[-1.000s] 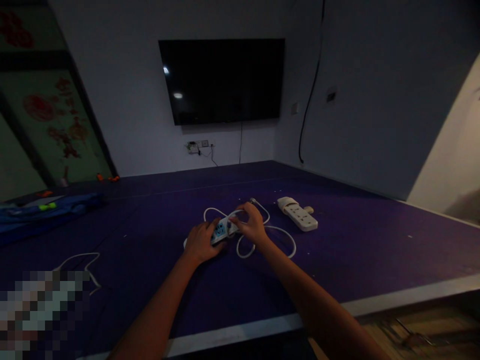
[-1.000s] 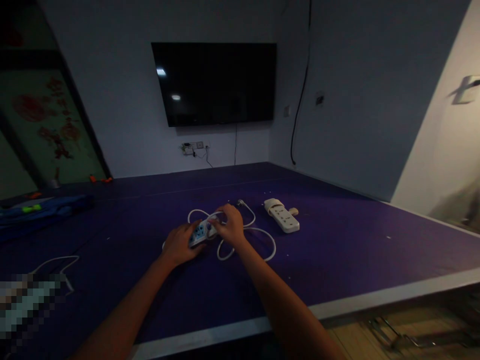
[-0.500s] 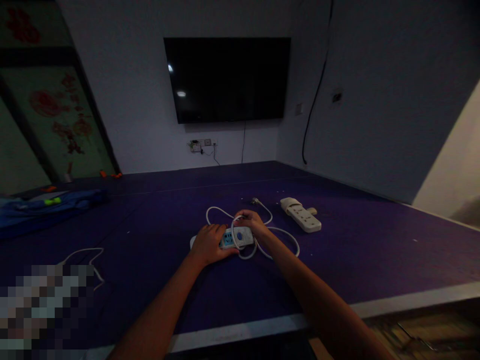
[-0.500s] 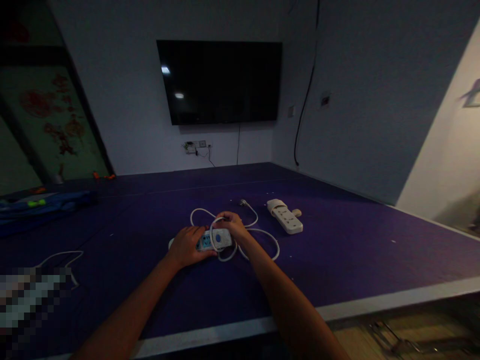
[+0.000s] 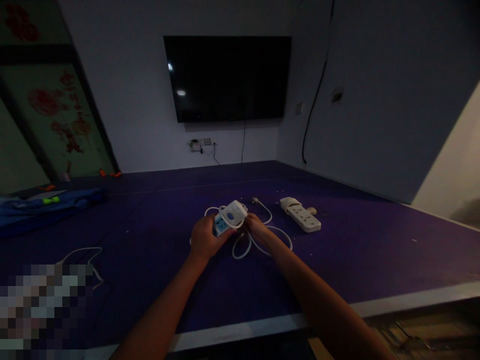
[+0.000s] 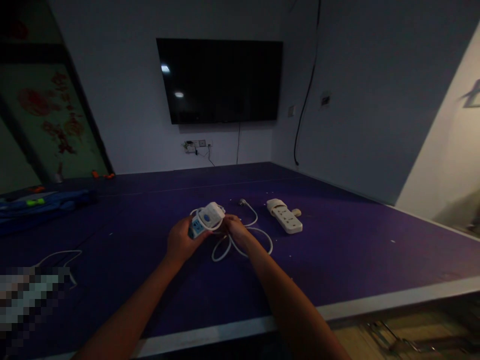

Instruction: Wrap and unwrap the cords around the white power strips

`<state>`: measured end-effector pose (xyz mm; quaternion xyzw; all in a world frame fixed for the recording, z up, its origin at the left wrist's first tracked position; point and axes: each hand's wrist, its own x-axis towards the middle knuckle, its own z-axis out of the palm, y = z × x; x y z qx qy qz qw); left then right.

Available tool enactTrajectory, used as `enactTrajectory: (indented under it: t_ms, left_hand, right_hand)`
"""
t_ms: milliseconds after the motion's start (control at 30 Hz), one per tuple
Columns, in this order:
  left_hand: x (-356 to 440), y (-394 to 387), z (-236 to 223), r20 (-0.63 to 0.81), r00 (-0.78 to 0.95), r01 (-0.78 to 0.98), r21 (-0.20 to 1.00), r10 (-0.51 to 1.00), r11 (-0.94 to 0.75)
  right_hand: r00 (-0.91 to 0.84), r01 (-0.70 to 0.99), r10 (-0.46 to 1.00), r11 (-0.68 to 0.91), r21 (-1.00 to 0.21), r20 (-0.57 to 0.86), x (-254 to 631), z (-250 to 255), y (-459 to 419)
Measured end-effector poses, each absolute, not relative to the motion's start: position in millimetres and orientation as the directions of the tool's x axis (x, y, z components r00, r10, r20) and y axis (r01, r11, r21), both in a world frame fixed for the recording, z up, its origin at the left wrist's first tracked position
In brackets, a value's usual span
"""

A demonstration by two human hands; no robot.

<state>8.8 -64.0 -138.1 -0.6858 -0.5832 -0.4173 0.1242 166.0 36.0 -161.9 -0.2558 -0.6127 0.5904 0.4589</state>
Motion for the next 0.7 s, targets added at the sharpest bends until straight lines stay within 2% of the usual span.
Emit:
enactTrajectory:
  t_ms: [133, 200, 300, 400, 467, 533, 633, 700]
  left_hand:
    - [-10, -57, -133, 0.713, -0.223, 0.911, 0.395, 0.664, -0.118]
    - [-20, -54, -131, 0.684, -0.335, 0.905, 0.425, 0.649, 0.019]
    - [-30, -52, -129, 0.643, -0.408, 0.903, 0.391, 0.649, 0.18]
    - [-31, -51, -129, 0.635, -0.417, 0.908, 0.323, 0.65, 0.267]
    - [-31, -50, -129, 0.643, -0.405, 0.914, 0.278, 0.65, 0.294]
    - [-31, -49, -130, 0.656, -0.383, 0.922, 0.232, 0.651, 0.309]
    - [-38, -48, -131, 0.65, -0.377, 0.92, 0.182, 0.659, 0.347]
    - [-46, -48, -132, 0.619, -0.396, 0.908, 0.153, 0.679, 0.39]
  right_hand:
    - [-0.581, -0.206, 0.808, -0.033, -0.978, 0.095, 163, -159, 26]
    - [-0.621, -0.163, 0.781, -0.054, -0.985, 0.06, 161, -157, 22]
    - [-0.651, -0.077, 0.756, 0.016, -0.997, 0.062, 155, -155, 18]
    - [-0.619, 0.126, 0.776, 0.252, -0.96, 0.123, 147, -152, 15]
    - [-0.598, 0.295, 0.761, 0.503, -0.812, 0.253, 145, -147, 10]
    - [-0.612, 0.454, 0.7, 0.691, -0.562, 0.367, 145, -141, 3]
    - [-0.629, 0.655, 0.682, 0.724, -0.218, 0.374, 151, -130, -7]
    - [-0.617, 0.725, 0.702, 0.683, -0.091, 0.356, 156, -124, -11]
